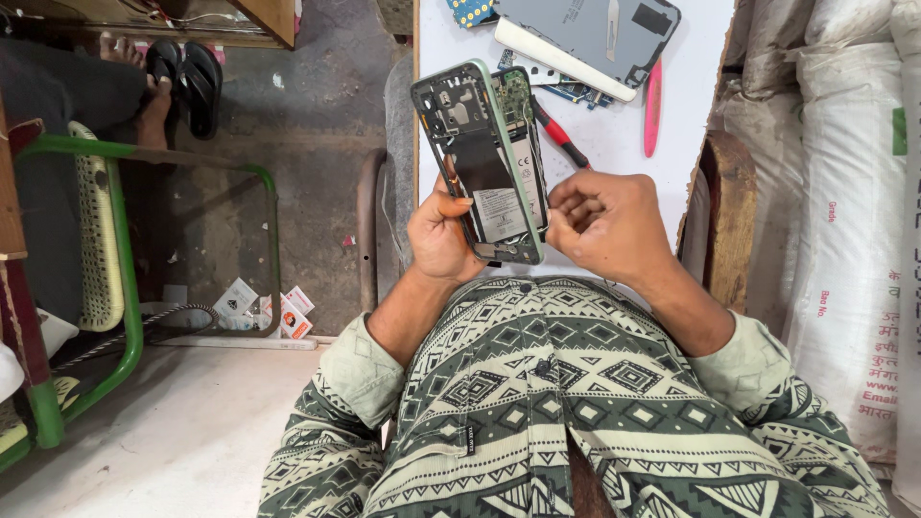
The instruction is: The person disassembles a smartphone by prying open the back cover and removing screws. They use a screwdriver to loosen screws and separate the back panel, exposing the internal components.
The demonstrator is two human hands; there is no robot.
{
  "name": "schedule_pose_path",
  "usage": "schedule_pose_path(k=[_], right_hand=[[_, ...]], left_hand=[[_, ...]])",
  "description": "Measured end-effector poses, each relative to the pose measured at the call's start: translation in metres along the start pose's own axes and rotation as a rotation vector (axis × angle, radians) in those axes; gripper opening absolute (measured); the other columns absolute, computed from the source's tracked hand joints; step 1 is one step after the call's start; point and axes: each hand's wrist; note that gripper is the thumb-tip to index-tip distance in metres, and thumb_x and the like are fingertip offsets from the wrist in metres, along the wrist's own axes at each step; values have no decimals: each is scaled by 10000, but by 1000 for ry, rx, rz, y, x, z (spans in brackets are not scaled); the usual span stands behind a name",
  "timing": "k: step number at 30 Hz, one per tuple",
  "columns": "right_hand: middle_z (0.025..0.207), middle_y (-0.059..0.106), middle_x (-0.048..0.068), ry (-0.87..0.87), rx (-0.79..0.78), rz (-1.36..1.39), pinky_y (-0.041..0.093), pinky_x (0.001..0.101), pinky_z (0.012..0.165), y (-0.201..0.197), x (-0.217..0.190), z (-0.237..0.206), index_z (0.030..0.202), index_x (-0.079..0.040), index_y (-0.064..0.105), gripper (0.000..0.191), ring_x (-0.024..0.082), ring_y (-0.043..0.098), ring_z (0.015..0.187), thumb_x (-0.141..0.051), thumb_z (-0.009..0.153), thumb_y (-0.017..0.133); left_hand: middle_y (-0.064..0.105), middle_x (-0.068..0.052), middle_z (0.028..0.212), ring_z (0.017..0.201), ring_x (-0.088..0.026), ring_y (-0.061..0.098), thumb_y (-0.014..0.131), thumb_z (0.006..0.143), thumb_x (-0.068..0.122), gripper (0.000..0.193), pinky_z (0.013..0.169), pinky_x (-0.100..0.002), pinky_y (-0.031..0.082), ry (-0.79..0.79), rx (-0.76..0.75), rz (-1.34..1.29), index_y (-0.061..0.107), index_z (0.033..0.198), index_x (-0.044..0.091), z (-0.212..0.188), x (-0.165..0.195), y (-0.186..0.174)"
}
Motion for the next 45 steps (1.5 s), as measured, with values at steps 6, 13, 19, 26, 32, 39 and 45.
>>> schedule_pose_path(k=[6, 13, 19, 26, 32, 39, 45], right_hand=[[750, 724, 51, 5, 0, 51, 570, 200, 636, -1, -4, 1, 930, 41, 713, 103, 59, 699, 684, 22, 832, 738], [795, 725, 64, -48, 26, 56, 550, 200, 633, 1, 7, 0, 962, 50, 711, 121, 64, 675, 707, 25, 845, 730], [837, 724, 55, 3, 88, 225, 545, 201, 622, -13, 25, 9, 1014, 25, 717, 108, 64, 691, 714, -43, 931, 732], [893, 721, 105, -152, 296, -306, 529, 272, 610, -27, 32, 27, 1016, -1, 736, 172, 135, 690, 679, -85, 899, 830], [928, 703, 91, -239, 214, -580, 528, 343, 629, -16, 22, 27, 1013, -56, 739, 325, 201, 693, 712, -258, 816, 899], [860, 679, 72, -170, 107, -712, 533, 358, 633, -19, 23, 13, 917, -98, 747, 199, 219, 693, 709, -251, 850, 853], [819, 705, 82, 116, 173, -38, 502, 253, 617, -30, 43, 16, 1016, -13, 705, 79, 125, 625, 702, -80, 988, 736]], left_hand=[[627, -177, 1404, 1264, -297, 645, 391, 904, 46, 620, 1124, -467, 521, -27, -46, 26, 441, 1520, 8, -4, 3, 3], [623, -170, 1402, 1269, -302, 645, 403, 924, 69, 613, 1138, -466, 519, 1, -12, 25, 431, 1535, 14, -1, 4, 6], [624, -169, 1405, 1268, -313, 647, 414, 922, 82, 610, 1137, -474, 519, -8, -2, -17, 443, 1528, 19, 1, 4, 8], [625, -221, 1413, 1270, -399, 642, 409, 902, 103, 640, 1114, -551, 523, -43, -56, -32, 442, 1534, 6, 8, 13, 13], [607, -248, 1395, 1243, -503, 620, 410, 874, 166, 661, 1101, -634, 515, -110, 45, 21, 435, 1503, -36, 12, 18, 15], [576, -269, 1429, 1266, -510, 613, 417, 885, 181, 682, 1116, -642, 492, -126, -34, 20, 424, 1525, -52, 16, 16, 9], [472, -296, 1548, 1348, -446, 568, 415, 858, 170, 740, 1179, -609, 455, -114, -98, -31, 373, 1571, -22, 19, 19, 15]])
Point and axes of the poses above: each hand's wrist, its own z-axis towards the middle knuckle, its own y-axis out of the palm, x = y × z
